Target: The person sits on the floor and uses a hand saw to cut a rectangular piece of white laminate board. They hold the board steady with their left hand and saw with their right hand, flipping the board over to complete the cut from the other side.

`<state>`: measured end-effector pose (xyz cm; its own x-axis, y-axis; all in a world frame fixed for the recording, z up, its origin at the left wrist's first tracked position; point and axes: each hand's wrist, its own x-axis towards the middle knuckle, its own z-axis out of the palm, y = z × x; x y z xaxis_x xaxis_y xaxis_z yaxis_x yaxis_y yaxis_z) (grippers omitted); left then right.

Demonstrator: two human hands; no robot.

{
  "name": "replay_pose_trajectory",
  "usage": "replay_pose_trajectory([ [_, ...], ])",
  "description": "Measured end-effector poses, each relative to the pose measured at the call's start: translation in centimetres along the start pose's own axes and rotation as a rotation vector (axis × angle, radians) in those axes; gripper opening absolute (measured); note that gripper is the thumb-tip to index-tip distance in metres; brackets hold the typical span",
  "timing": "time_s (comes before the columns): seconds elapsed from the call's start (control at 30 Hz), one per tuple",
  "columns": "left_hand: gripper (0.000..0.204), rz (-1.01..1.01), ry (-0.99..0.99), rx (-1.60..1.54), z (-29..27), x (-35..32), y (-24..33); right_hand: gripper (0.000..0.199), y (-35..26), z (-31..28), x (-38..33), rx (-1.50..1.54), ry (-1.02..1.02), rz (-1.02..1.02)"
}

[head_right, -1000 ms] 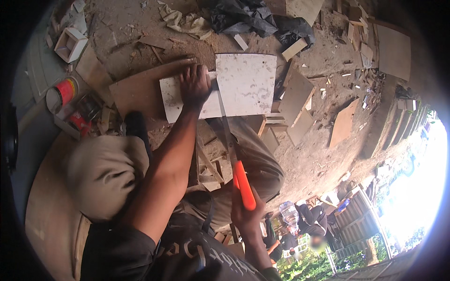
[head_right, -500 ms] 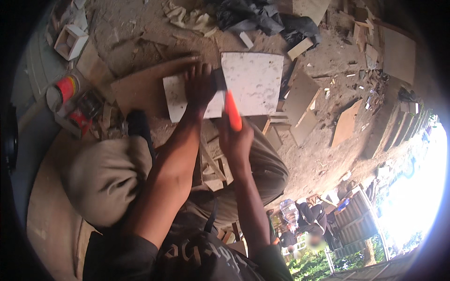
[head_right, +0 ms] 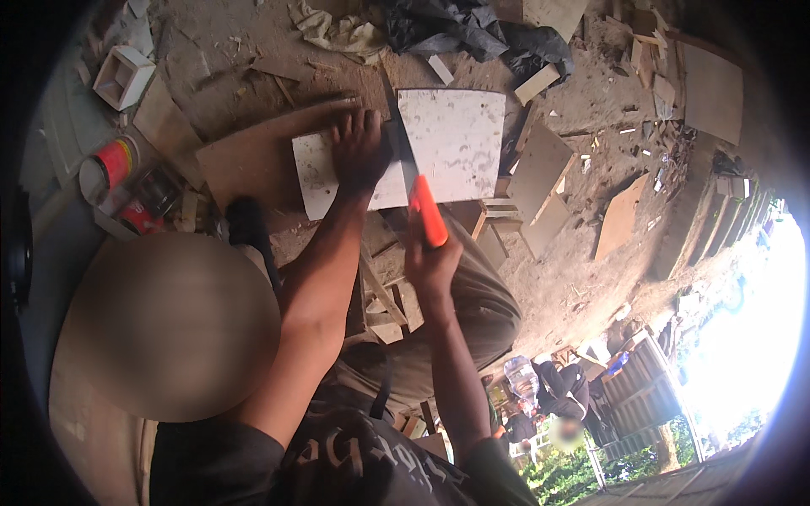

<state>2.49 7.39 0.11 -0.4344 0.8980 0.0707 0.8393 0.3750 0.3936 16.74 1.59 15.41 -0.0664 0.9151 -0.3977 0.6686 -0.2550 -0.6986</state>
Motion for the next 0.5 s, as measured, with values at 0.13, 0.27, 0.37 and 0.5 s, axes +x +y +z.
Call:
replay_pose_trajectory([
  [0.13, 0.022, 0.035, 0.143, 0.044, 1.3, -1.2, -1.0, 0.032, 1.3, 3.3, -2.3, 0.006, 0.063, -0.084],
  [0.27, 0.020, 0.037, 0.071, 0.051, 0.3, -0.8, -0.6, 0.034, 2.9, 4.5, -3.5, 0.088, 0.110, -0.062],
  [0.37, 0.025, 0.037, 0.006, -0.007, -0.3, -0.6, -0.6, 0.021, 3.6, 5.2, -3.7, 0.149, 0.140, -0.081],
  [0.5, 0.022, 0.087, 0.048, -0.033, -0.2, -0.5, -0.6, 0.030, 4.1, 7.0, -4.4, 0.292, 0.161, -0.121],
])
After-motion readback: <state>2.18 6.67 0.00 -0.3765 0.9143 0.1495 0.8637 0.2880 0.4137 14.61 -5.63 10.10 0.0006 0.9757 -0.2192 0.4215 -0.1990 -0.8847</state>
